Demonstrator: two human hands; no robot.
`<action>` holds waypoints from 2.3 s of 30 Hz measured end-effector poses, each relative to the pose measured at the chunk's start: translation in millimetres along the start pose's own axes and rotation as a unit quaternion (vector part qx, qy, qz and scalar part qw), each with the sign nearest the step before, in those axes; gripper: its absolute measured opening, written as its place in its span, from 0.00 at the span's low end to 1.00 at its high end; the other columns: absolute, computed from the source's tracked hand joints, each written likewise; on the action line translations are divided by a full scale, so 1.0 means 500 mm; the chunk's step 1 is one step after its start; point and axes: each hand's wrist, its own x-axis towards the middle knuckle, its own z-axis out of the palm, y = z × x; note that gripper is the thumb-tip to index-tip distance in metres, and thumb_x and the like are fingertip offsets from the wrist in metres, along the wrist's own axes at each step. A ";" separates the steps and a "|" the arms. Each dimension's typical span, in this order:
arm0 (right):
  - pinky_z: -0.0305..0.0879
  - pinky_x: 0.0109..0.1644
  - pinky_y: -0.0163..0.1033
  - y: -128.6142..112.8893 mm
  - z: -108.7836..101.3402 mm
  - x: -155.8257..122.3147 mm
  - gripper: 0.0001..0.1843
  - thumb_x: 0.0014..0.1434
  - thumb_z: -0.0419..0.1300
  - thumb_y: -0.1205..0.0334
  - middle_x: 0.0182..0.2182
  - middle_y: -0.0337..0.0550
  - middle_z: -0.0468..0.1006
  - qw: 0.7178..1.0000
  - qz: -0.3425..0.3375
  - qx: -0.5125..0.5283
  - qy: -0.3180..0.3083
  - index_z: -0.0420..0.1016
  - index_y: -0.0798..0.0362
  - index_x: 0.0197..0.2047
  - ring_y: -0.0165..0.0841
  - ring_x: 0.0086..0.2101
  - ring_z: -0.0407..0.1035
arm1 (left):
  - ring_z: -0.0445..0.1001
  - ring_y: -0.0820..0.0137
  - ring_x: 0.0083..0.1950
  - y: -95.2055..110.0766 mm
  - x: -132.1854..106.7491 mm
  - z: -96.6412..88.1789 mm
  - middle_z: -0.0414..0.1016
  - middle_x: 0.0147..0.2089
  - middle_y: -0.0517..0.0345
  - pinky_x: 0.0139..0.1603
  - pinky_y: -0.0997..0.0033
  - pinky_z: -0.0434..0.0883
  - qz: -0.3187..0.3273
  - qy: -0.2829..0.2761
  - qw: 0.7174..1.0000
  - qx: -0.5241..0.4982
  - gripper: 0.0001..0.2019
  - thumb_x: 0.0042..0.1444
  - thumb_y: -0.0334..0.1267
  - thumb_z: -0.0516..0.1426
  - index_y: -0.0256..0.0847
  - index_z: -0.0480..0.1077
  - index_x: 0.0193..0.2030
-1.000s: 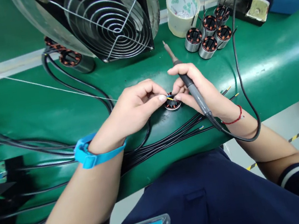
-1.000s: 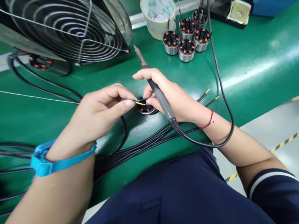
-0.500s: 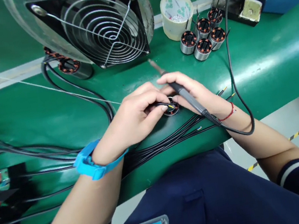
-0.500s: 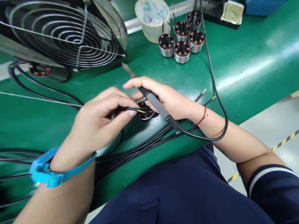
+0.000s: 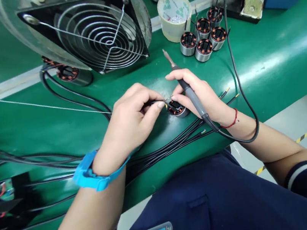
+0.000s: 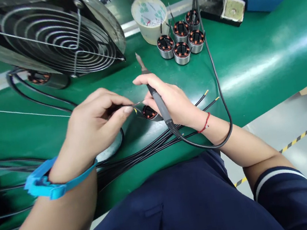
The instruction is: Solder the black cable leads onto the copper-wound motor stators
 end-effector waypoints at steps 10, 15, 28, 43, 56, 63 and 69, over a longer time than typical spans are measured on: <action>0.72 0.49 0.36 -0.019 0.006 -0.003 0.21 0.67 0.61 0.64 0.35 0.31 0.78 0.993 -0.039 0.079 -0.081 0.65 0.51 0.62 0.27 0.37 0.75 | 0.72 0.65 0.39 0.006 0.004 -0.017 0.73 0.36 0.60 0.38 0.59 0.72 0.015 -0.053 0.998 -0.034 0.06 0.66 0.33 0.56 0.50 0.69 0.39; 0.71 0.46 0.34 -0.005 0.007 -0.001 0.26 0.65 0.61 0.70 0.36 0.31 0.74 0.989 -0.056 0.101 -0.094 0.61 0.51 0.64 0.26 0.35 0.72 | 0.73 0.64 0.39 0.001 0.005 -0.019 0.73 0.35 0.59 0.39 0.58 0.73 0.011 -0.061 0.997 -0.055 0.04 0.66 0.36 0.57 0.49 0.71 0.38; 0.70 0.46 0.37 -0.025 0.003 -0.005 0.17 0.66 0.57 0.68 0.35 0.34 0.74 0.993 -0.095 -0.018 -0.066 0.66 0.50 0.57 0.30 0.36 0.71 | 0.73 0.63 0.39 0.002 0.006 -0.018 0.74 0.36 0.57 0.39 0.55 0.73 0.003 -0.065 0.995 -0.072 0.04 0.66 0.38 0.57 0.49 0.71 0.38; 0.72 0.50 0.38 0.007 0.020 -0.008 0.25 0.64 0.60 0.68 0.40 0.34 0.77 0.996 -0.075 0.015 -0.045 0.62 0.48 0.63 0.29 0.40 0.75 | 0.73 0.64 0.38 -0.007 0.008 -0.015 0.73 0.35 0.59 0.40 0.58 0.72 -0.016 -0.061 0.997 -0.053 0.06 0.67 0.40 0.57 0.48 0.71 0.37; 0.76 0.54 0.43 -0.007 0.003 -0.011 0.22 0.70 0.59 0.55 0.38 0.35 0.78 0.996 -0.059 -0.056 -0.036 0.65 0.45 0.65 0.32 0.40 0.78 | 0.76 0.63 0.42 -0.003 0.009 -0.011 0.75 0.37 0.58 0.45 0.54 0.76 -0.053 -0.053 0.996 -0.042 0.08 0.67 0.44 0.55 0.50 0.71 0.37; 0.76 0.59 0.44 -0.014 0.002 -0.012 0.22 0.69 0.60 0.54 0.39 0.37 0.80 0.998 -0.013 -0.027 -0.052 0.66 0.44 0.64 0.35 0.43 0.80 | 0.74 0.64 0.41 -0.003 0.010 -0.006 0.75 0.37 0.58 0.45 0.55 0.76 -0.040 -0.049 0.996 -0.061 0.07 0.67 0.41 0.55 0.48 0.71 0.36; 0.78 0.53 0.41 -0.002 0.015 -0.011 0.25 0.69 0.58 0.57 0.39 0.37 0.79 0.997 -0.011 0.025 -0.068 0.61 0.46 0.67 0.32 0.38 0.78 | 0.73 0.66 0.39 -0.017 0.010 -0.009 0.74 0.36 0.59 0.41 0.59 0.74 -0.021 -0.057 0.997 -0.054 0.08 0.67 0.42 0.56 0.46 0.72 0.37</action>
